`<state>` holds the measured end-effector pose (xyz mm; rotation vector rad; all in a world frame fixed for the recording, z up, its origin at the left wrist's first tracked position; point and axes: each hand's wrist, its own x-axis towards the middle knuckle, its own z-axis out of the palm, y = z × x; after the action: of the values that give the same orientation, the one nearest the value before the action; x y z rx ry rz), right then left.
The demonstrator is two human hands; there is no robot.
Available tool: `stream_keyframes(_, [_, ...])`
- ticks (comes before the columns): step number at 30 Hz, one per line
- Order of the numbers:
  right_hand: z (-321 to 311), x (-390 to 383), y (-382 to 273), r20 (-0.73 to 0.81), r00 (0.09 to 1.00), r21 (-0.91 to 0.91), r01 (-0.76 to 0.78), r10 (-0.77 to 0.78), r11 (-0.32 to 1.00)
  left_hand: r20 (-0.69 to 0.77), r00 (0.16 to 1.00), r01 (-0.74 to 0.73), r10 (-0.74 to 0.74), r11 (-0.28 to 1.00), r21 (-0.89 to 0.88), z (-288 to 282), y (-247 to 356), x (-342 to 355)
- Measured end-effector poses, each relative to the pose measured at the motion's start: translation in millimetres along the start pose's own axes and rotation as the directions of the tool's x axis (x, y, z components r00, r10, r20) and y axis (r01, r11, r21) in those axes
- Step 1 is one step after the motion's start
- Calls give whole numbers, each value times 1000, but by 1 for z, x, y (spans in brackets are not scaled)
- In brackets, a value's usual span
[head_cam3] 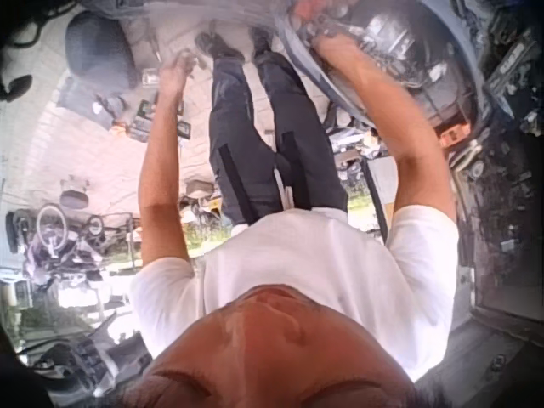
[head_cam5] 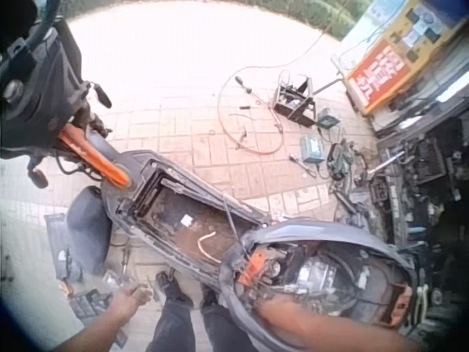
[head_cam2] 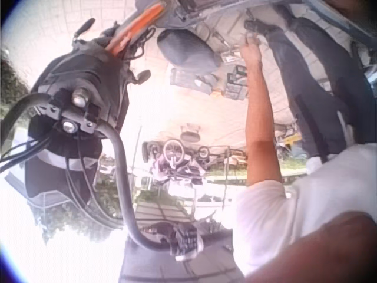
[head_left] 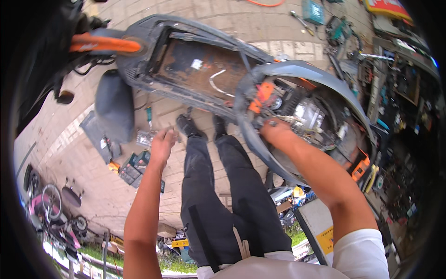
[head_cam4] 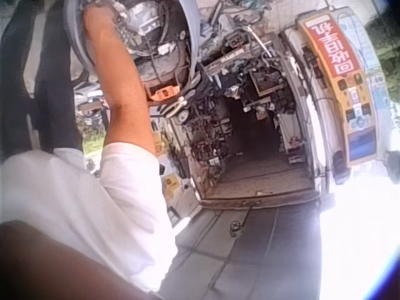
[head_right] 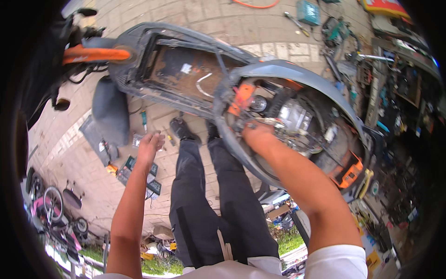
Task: The person repairs the electrical wiring of a scooter by stripping wire ends with pliers, twisting them together, and securing the connections with electrical tape. The person also handles a white connector and organizes the wires within the scooter's exposed frame.
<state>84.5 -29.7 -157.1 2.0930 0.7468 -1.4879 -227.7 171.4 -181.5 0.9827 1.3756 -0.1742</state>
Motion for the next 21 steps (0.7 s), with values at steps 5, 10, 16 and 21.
stream_keyframes(5, [-26, -61, -44, 2, 988, -545, 129, -153, 828, 244, 968, -25, 53, 993, -117, 81, 37, -64])
stream_keyframes(10, [-25, -97, -14, -167, 878, -600, 271, -449, 753, 250, 919, -316, 306, 949, -2, 108, 82, -107])
stream_keyframes(16, [-37, -163, 19, -512, 723, 172, 615, -464, 770, 429, 613, -787, 663, 561, 258, 121, 152, -128])
stream_keyframes(21, [-10, -212, 74, -614, 763, 283, 455, -205, 844, 788, 512, -823, 342, 458, 336, 190, 175, -92])
